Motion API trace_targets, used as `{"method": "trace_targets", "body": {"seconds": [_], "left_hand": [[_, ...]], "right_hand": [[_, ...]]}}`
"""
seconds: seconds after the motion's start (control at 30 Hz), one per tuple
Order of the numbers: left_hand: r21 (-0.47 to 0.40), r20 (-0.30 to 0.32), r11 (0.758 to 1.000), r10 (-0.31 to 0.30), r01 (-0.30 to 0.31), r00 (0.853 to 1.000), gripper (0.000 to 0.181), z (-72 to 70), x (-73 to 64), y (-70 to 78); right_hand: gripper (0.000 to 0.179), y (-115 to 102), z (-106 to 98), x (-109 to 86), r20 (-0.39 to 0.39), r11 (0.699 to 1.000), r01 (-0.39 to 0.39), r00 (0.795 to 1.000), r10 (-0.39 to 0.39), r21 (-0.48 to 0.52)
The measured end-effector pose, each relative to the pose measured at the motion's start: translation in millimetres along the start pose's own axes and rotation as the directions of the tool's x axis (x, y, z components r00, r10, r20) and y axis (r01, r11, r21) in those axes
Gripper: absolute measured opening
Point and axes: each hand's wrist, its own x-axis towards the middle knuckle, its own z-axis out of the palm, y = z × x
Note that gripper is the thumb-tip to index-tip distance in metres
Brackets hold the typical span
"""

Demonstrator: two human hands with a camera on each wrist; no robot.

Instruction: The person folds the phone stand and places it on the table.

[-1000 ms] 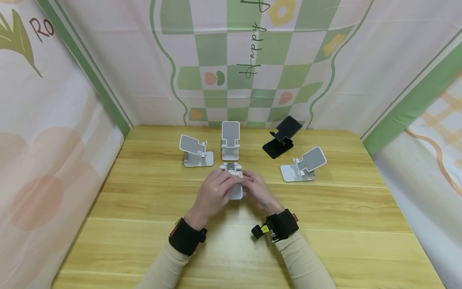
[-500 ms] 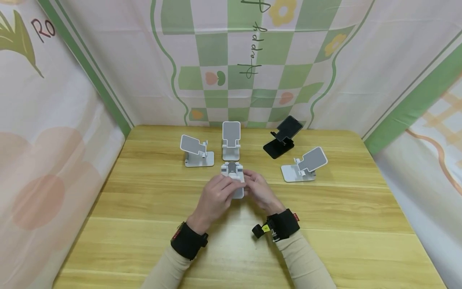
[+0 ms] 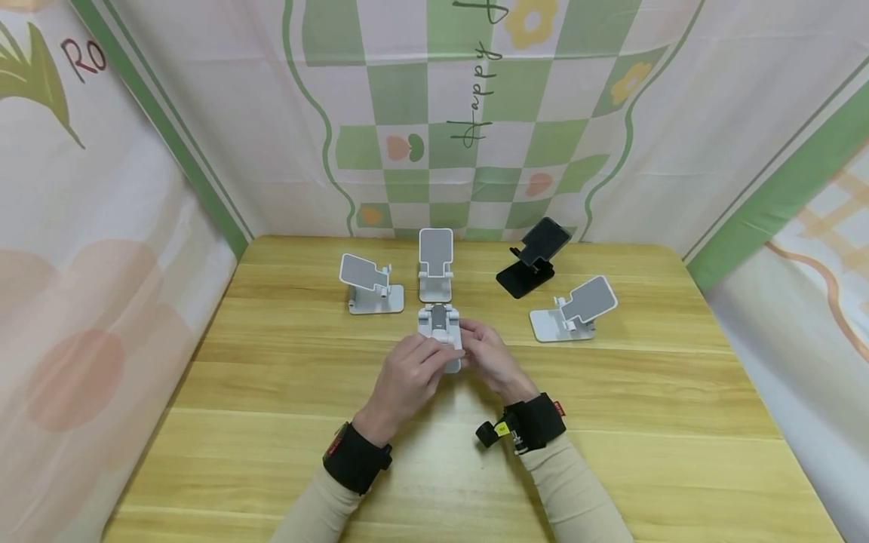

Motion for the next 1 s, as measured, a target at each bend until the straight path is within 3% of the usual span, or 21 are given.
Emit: {"method": "trace_targets", "body": {"seconds": [0.17, 0.33, 0.53, 0.6, 0.7, 0.77, 0.83, 0.9, 1.0], "left_hand": [[-0.08, 0.004, 0.997, -0.02, 0.021, 1.0, 0.015, -2.2, 2.3, -0.7], [-0.259, -0.066, 0.957, -0.15, 0.128, 0.986, 0.015, -4.4, 4.5, -7.1], [-0.392, -0.133, 0.882, -0.335, 0.261, 0.933, 0.021, -9.8, 5.8, -15.9], [-0.457, -0.146, 0.838, -0.4, 0.296, 0.905, 0.025, -14.9, 8.5, -15.2], [-0.55, -0.137, 0.755, -0.502, 0.356, 0.854, 0.033, -23.5, 13.2, -11.5], [-0.607, -0.095, 0.681, -0.575, 0.41, 0.813, 0.037, -27.4, 14.5, -9.2], [-0.635, -0.018, 0.595, -0.648, 0.492, 0.762, 0.039, -27.3, 12.9, -8.8], [-0.656, 0.099, 0.473, -0.719, 0.588, 0.688, 0.041, -22.3, 8.4, -11.2], [-0.679, 0.288, 0.244, -0.779, 0.692, 0.557, 0.046, -11.1, 1.1, -16.4]], "right_hand": [[0.046, -1, -3, -0.9, 0.008, 1.0, 0.0, 1.0, 0.0, 0.011], [0.047, -3, -6, -1.2, -0.017, 1.0, -0.008, 1.0, 0.008, 0.009], [0.051, -3, -9, -1.5, -0.024, 0.999, -0.026, 0.999, 0.026, 0.019], [0.052, -3, -9, -1.6, -0.025, 1.0, -0.024, 0.999, 0.024, 0.021], [0.053, -4, -10, -2.3, -0.03, 0.999, -0.019, 0.999, 0.019, 0.029], [0.053, -5, -9, -2.9, -0.034, 0.999, -0.02, 0.999, 0.022, 0.035], [0.053, -5, -9, -3.8, -0.03, 0.999, -0.019, 0.999, 0.02, 0.036], [0.053, -6, -9, -4.7, -0.029, 0.999, -0.023, 0.999, 0.024, 0.036], [0.053, -6, -10, -6.0, -0.025, 0.999, -0.028, 0.999, 0.028, 0.021]]}}
